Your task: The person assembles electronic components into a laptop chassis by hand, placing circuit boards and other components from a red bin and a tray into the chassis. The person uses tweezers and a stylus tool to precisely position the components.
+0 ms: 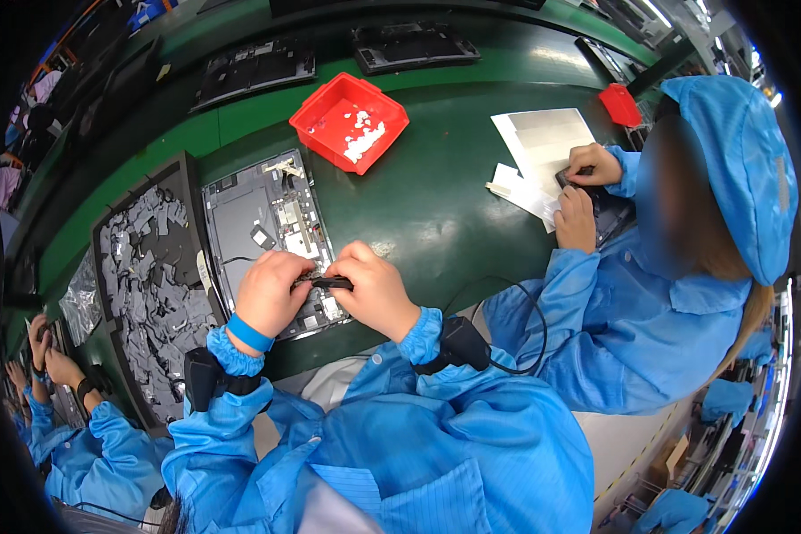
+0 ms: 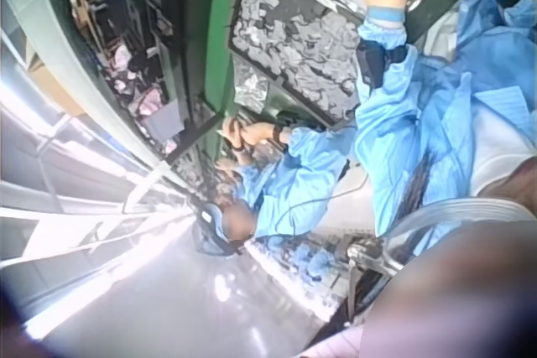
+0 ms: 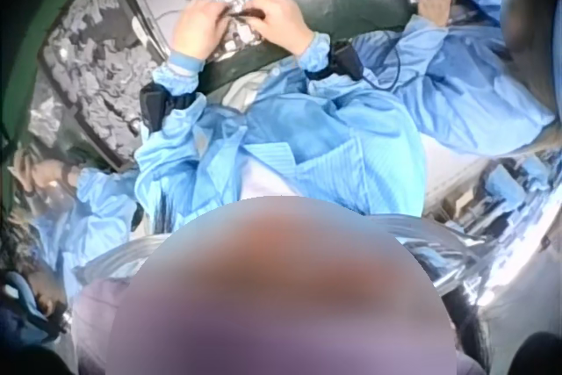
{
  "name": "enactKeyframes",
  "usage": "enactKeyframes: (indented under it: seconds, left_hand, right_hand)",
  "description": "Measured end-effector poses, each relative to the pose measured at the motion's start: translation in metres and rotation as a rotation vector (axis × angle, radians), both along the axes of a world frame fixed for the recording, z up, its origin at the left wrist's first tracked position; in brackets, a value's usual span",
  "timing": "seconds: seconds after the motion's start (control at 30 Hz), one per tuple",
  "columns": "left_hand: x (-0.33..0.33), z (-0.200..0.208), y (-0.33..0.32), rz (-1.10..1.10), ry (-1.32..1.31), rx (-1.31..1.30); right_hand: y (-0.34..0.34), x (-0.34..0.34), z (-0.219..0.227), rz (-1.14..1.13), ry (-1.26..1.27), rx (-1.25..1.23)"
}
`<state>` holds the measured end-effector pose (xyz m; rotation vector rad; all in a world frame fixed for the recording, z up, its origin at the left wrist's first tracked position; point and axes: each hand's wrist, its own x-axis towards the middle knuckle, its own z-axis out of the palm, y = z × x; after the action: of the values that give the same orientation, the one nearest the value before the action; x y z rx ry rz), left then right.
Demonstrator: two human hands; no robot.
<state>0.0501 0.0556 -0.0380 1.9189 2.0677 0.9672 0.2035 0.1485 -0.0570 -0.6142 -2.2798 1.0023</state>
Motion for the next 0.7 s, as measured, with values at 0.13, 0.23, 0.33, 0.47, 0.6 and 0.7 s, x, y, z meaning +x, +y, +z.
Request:
enactKeyframes:
  seconds: [0.13, 0.23, 0.33, 0.47, 0.6, 0.7]
  left_hand:
    - [-0.003, -0.002, -0.005, -0.039, 0.028, -0.049]
    - [0.0, 0.006, -0.011, -0.06, 0.03, -0.023]
    - [0.0, 0.004, -0.016, -0.076, -0.089, 0.005]
    - [0.0, -0.001, -0.011, -0.057, -0.192, 0.012]
    - [0.002, -0.001, -0.01, -0.008, -0.297, -0.047]
    - [0.002, -0.002, -0.012, 0.012, -0.366, -0.06]
  right_hand:
    - [0.001, -0.006, -0.008, 0.075, 0.005, 0.011]
    - [0.005, -0.007, -0.01, 0.122, 0.038, 0.047]
    - [0.008, -0.009, -0.01, 0.191, 0.08, 0.07]
    - [0.012, -0.008, -0.001, 0.235, 0.12, 0.007]
    - [0.015, -0.009, -0.016, 0.296, 0.174, 0.069]
    - [0.014, -0.007, -0.014, 0.284, 0.17, 0.255]
